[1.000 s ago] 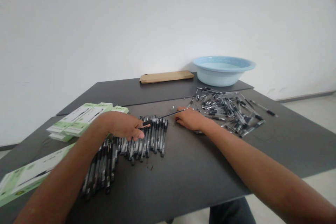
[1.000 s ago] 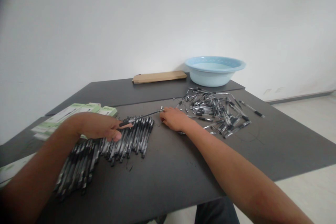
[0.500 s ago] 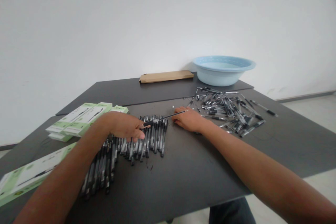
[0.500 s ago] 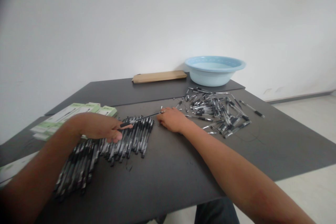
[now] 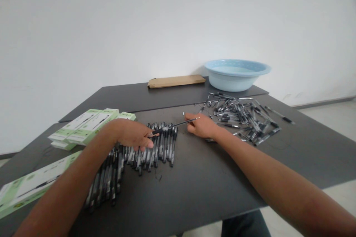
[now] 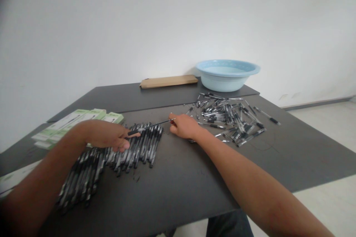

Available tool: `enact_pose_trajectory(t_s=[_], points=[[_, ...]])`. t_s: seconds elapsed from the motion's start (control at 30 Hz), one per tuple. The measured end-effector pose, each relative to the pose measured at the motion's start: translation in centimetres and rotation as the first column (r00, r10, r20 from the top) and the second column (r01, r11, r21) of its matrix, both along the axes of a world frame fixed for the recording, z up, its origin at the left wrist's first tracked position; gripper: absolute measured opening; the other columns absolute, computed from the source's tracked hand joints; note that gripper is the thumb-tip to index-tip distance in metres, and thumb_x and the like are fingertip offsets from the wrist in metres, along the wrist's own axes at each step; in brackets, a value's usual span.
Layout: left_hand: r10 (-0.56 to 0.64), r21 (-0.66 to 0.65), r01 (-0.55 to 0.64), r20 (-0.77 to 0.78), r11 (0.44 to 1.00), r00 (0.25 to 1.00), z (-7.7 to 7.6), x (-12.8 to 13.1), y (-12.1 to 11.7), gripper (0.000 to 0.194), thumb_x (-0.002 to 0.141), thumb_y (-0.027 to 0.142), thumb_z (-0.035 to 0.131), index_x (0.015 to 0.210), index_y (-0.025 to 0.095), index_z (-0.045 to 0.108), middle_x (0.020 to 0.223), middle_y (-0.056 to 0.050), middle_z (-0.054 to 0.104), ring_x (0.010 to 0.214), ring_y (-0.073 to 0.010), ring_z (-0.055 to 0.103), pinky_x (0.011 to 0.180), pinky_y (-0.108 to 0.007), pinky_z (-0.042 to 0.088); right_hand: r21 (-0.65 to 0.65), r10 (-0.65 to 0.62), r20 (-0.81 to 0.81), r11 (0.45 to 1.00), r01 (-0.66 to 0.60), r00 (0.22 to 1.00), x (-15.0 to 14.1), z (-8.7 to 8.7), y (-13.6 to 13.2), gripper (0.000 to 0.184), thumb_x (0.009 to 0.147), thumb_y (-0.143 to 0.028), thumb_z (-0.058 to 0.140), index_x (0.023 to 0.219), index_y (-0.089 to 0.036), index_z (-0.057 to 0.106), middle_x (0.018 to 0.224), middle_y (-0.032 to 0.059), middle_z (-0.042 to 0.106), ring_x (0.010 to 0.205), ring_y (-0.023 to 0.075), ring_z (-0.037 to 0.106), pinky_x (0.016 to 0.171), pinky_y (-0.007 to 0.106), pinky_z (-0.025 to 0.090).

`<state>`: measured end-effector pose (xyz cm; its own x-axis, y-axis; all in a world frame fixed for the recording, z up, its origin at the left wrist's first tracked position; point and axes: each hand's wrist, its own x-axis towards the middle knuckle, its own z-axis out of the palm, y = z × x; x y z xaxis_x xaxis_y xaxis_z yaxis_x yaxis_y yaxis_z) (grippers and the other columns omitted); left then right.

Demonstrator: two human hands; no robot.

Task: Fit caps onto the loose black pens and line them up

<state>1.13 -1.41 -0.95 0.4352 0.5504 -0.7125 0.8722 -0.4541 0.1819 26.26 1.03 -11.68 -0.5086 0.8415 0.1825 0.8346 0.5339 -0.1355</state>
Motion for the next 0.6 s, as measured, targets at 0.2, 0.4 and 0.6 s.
enact_pose_trajectory(t_s=[0.2,0.4,0.6], points=[[0.012,-0.01,-0.012,0.032,1.0,0.999,-0.1,0.0,-0.1,0.036,0.085,0.042,0.044,0.084,0.012,0.065,0.084,-0.014,0.072,0.072,-0.0214,0.064,0.064,-0.028,0.047,-0.021,0.009,-0.26,1.0,-0.015,0.966,0.5,0.0,0.7,0.013,0.082,-0.021,0.044,0.089,-0.018,0.055,0.074,0.0033,0.062,0.068,0.0164,0.053,0.062,0.024,0.033],[-0.007,-0.004,0.007,0.007,1.0,1.0,0.0,0.0,-0.1,0.036,0.087,0.041,0.041,0.083,0.012,0.064,0.085,-0.013,0.072,0.074,-0.0204,0.065,0.064,-0.027,0.046,-0.001,-0.044,-0.395,0.999,0.048,0.918,1.3,-0.3,1.8,0.024,0.092,-0.027,0.031,0.084,-0.017,0.051,0.074,0.0031,0.058,0.069,0.0144,0.052,0.064,0.024,0.036],[0.001,0.05,0.0,-0.031,0.999,1.0,0.2,-0.6,0.2,0.034,0.088,0.038,0.041,0.079,0.015,0.064,0.082,-0.01,0.073,0.071,-0.0194,0.065,0.06,-0.025,0.045,-0.202,-0.037,-0.754,0.963,-0.178,0.656,1.6,0.0,2.0,0.015,0.085,-0.03,0.047,0.082,-0.017,0.054,0.063,-0.0029,0.055,0.055,0.01,0.05,0.054,0.021,0.038]])
